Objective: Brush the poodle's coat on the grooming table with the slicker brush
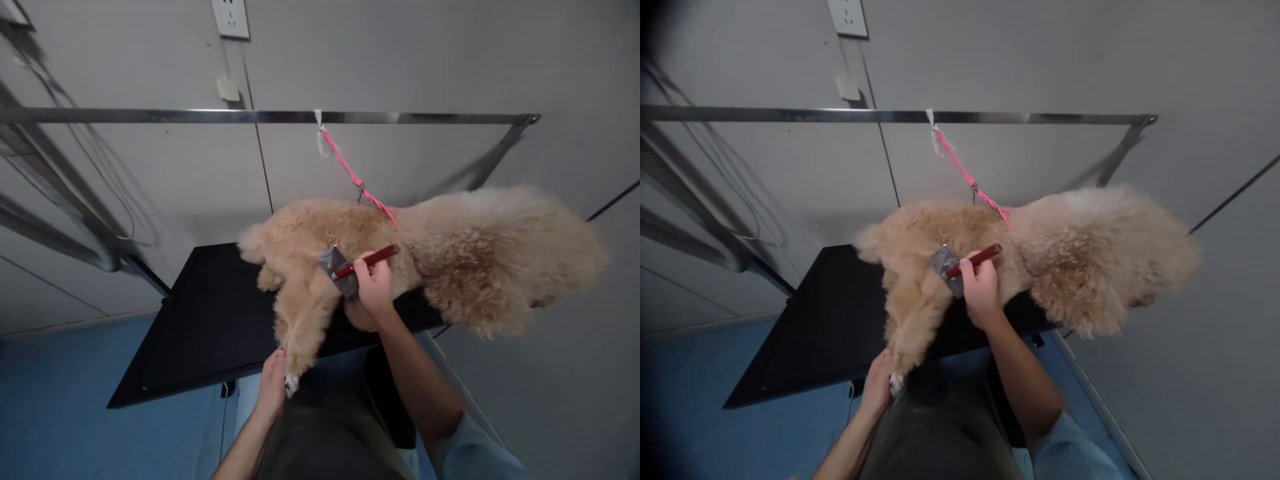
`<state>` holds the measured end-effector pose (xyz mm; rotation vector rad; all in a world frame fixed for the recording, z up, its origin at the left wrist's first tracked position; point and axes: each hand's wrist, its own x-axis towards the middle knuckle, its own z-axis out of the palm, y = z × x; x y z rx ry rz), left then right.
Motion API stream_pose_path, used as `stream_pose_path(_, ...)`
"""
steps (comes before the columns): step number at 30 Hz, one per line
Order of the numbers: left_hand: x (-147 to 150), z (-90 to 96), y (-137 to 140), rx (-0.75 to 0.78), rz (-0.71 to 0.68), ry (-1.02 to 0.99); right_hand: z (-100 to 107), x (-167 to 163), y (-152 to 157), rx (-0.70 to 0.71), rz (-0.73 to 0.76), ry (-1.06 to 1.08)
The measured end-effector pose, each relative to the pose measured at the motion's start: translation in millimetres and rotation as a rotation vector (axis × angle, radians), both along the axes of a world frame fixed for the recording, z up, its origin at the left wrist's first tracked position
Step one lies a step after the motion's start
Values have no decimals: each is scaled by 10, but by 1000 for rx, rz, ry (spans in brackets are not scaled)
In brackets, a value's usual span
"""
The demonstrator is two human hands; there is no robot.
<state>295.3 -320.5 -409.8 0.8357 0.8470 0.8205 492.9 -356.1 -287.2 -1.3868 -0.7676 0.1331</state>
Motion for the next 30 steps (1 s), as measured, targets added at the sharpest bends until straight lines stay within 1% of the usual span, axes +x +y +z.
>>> stream_pose_path(1,-7,-8,0,7,-3,8,-12,-12,-12,-4,17,-36)
stream_pose_path(2,-11,-12,-2,17,-8,14,-34,-38,-23,-45,108,-62)
stream_pose_path(4,-11,-11,-12,30,-22,-5,-90,-97,-29,-178,354,-44)
stream_pose_path(5,-9,-7,-21,35,-38,-29,-115,-116,-27,-221,399,-17)
stream_pose_path(6,-7,-1,-31,36,-67,-57,-131,-127,-26,-235,371,-2)
stream_pose_path(7,-6,2,-42,33,-100,-85,-139,-135,-31,-225,291,-12)
stream_pose_path(8,-6,2,-54,28,-138,-106,-139,-145,-42,-200,198,-46)
stream_pose_path(9,-8,-4,-65,28,-170,-116,-135,-163,-57,-174,136,-98)
stream_pose_path(10,-10,-15,-74,36,-189,-113,-128,-191,-75,-150,114,-143)
stream_pose_path(11,-12,-28,-80,58,-191,-100,-119,-227,-90,-142,149,-167)
stream_pose_path(12,-15,-40,-82,92,-193,-71,-108,-264,-99,-159,241,-167)
stream_pose_path(14,-17,-48,-79,177,-201,-1,-69,-313,-98,-255,473,-130)
stream_pose_path(15,-17,-37,-75,215,-203,18,-37,-316,-94,-313,543,-109)
stream_pose_path(16,-15,-17,-70,245,-201,22,4,-305,-96,-349,545,-99)
stream_pose_path(17,-11,11,-67,265,-190,14,53,-287,-106,-345,471,-105)
stream_pose_path(19,0,74,-69,272,-144,-13,151,-264,-156,-227,200,-150)
stream_pose_path(20,6,102,-74,262,-130,-13,190,-271,-189,-170,129,-191)
stream_pose_path(21,10,122,-81,252,-119,2,217,-292,-219,-147,145,-237)
stream_pose_path(22,13,135,-89,244,-108,26,232,-323,-240,-166,232,-278)
stream_pose_path(24,12,147,-107,238,-81,76,237,-377,-248,-292,455,-313)
stream_pose_path(25,10,150,-115,238,-67,86,238,-387,-239,-343,485,-304)
stream_pose_path(26,8,154,-122,241,-58,82,244,-382,-229,-358,425,-289)
stream_pose_path(28,8,171,-135,244,-55,45,271,-351,-226,-287,147,-276)
stream_pose_path(29,9,182,-141,245,-59,30,284,-340,-236,-241,51,-288)
stream_pose_path(30,11,192,-146,250,-59,22,291,-340,-249,-218,46,-314)
